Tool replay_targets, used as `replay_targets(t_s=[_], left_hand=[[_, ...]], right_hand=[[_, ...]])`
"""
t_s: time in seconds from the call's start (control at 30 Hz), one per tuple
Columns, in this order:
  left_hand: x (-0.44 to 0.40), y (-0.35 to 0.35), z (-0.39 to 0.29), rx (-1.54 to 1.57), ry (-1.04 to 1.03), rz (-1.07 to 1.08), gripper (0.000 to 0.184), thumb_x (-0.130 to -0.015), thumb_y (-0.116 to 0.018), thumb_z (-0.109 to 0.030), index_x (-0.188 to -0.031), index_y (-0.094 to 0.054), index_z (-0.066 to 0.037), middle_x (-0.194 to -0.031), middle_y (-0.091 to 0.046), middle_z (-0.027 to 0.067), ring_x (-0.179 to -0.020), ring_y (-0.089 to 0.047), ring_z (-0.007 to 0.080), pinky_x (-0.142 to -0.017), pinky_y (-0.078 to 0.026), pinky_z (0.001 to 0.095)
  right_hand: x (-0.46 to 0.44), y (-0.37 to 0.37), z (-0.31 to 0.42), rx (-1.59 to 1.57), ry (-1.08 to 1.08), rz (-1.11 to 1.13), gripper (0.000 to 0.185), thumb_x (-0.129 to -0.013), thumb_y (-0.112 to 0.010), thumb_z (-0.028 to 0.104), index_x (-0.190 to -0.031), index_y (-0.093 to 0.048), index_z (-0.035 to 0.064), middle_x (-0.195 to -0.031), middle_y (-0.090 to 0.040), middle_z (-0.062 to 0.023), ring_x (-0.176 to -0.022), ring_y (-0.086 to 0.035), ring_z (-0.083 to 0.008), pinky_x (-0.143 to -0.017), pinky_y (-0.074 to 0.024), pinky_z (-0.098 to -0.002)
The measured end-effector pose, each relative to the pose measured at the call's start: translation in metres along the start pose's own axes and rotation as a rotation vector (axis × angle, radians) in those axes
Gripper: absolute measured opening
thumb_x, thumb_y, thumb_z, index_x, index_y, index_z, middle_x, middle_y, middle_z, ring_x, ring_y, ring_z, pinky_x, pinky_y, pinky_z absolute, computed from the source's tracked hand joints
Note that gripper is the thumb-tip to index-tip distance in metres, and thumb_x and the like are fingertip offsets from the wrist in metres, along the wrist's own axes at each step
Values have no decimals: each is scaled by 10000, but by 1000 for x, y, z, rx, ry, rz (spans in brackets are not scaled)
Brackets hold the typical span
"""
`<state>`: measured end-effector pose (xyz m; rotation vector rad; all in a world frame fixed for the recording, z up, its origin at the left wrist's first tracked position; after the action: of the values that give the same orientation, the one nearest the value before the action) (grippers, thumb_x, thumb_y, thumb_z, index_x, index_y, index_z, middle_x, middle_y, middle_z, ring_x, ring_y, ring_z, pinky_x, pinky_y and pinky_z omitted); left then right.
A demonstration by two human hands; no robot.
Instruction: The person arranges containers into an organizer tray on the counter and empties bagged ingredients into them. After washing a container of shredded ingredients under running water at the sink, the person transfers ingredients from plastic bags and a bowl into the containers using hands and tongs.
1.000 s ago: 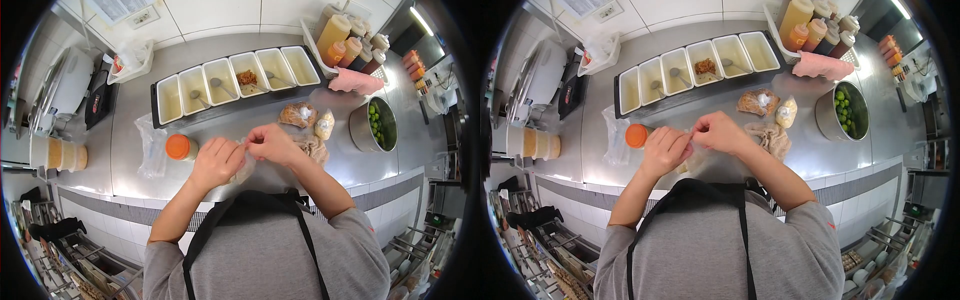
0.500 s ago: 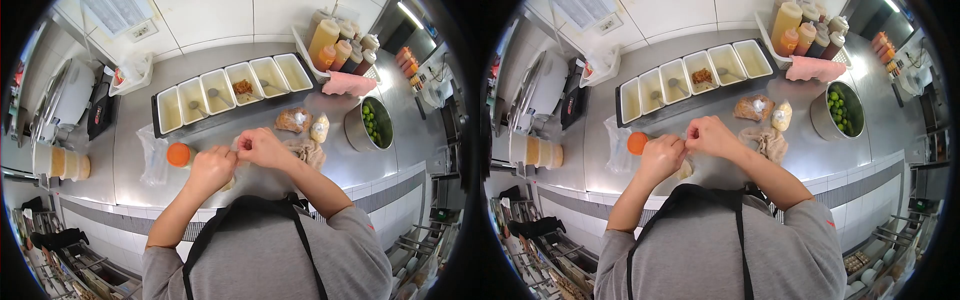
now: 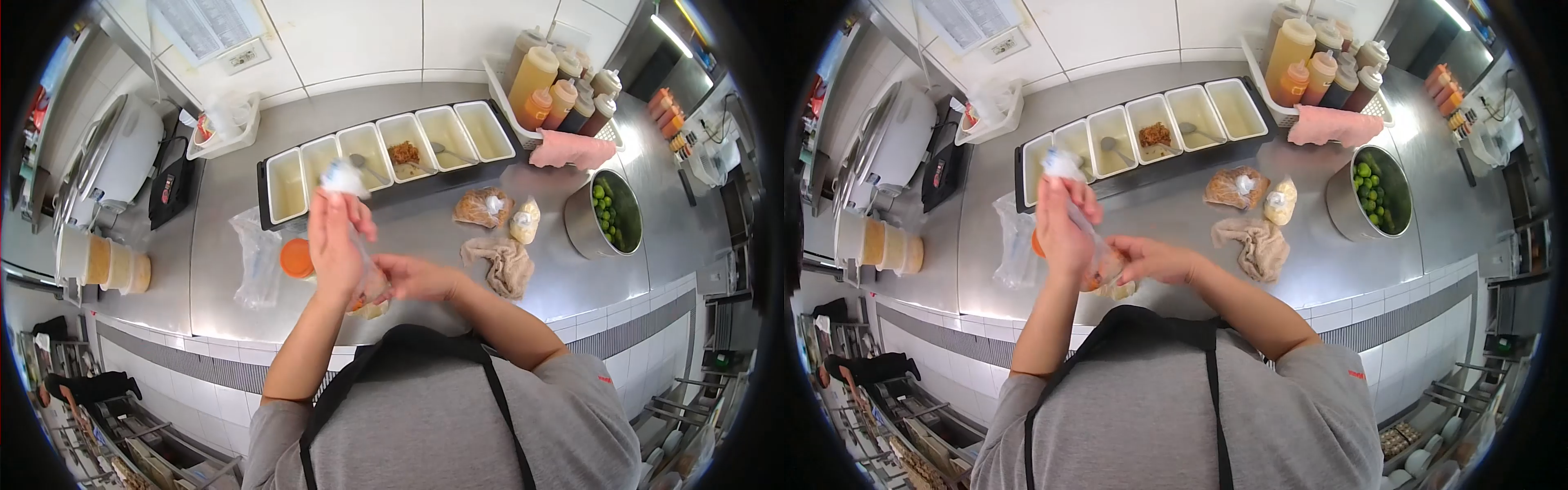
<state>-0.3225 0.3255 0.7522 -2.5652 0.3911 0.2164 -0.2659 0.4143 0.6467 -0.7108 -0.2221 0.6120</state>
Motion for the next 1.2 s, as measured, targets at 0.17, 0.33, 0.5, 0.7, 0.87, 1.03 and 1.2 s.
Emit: replay_targets(t_s=[0.17, 0.33, 0.5, 0.7, 0.87, 1.03, 1.2], left_hand=[[-24, 18, -31, 193, -160, -215, 206, -926, -419, -279, -866, -445, -84, -713, -390, 0, -627, -398, 110, -559, -377, 254], [-24, 34, -48, 33, -199, -199, 135, -905, -398, -204, -854, -449, -89, -709, -381, -8, -661, -367, 130, -646, -362, 293], [-23, 79, -54, 519, -51, 433, 159, -881, -434, -235, -926, -470, -87, -708, -461, 34, -600, -440, 127, -461, -397, 249], [41, 28, 25, -110, 701, 416, 415, -870, -517, -272, -1193, -467, -15, -1061, -584, 75, -963, -558, 158, -742, -497, 293], [41, 42, 48, 137, 755, 342, 326, -866, -533, -205, -1106, -519, 15, -1100, -560, 164, -910, -605, 223, -747, -521, 363], [41, 4, 27, 471, 1063, 464, 415, -866, -535, -229, -1193, -453, 14, -1099, -553, 164, -947, -590, 268, -781, -510, 401], [70, -18, 55, 175, 996, 518, 417, -883, -526, -245, -1229, -452, -26, -1050, -585, 79, -906, -589, 165, -751, -496, 320]], right_hand=[[1, 5, 12, 41, 177, -226, 585, -714, -629, 57, -1237, -371, 89, -1212, -455, -97, -1113, -469, -210, -928, -411, -380], [16, 16, 41, -310, 419, -376, 445, -752, -543, 88, -1181, -422, 100, -1109, -522, -92, -993, -543, -249, -870, -446, -431], [33, 68, 31, -613, 322, -619, 342, -831, -420, 194, -1160, -427, 104, -1028, -540, -85, -892, -567, -218, -761, -490, -402], [26, 28, 72, -130, 522, -642, 323, -886, -439, 178, -1181, -415, 48, -1031, -555, -76, -879, -580, -194, -698, -513, -343], [35, 20, 85, -215, 406, -620, 355, -929, -399, 277, -1239, -394, 104, -1061, -560, -49, -876, -589, -175, -613, -517, -383], [42, 28, 85, -81, 368, -725, 350, -926, -419, 307, -1233, -415, 140, -887, -580, -20, -570, -525, -89, -348, -361, -234], [39, 33, 84, -54, 427, -794, 322, -913, -460, 308, -1150, -486, 93, -744, -573, -24, -456, -458, -77, -302, -256, -217]])
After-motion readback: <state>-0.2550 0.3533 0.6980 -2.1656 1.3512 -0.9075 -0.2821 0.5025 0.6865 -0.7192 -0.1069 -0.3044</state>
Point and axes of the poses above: each hand's wrist, its own x-axis away from the middle knuckle, its own y-axis out of the back of the hand, z = x × y, the point moved 4 cm from there along -x, towards the middle knuckle
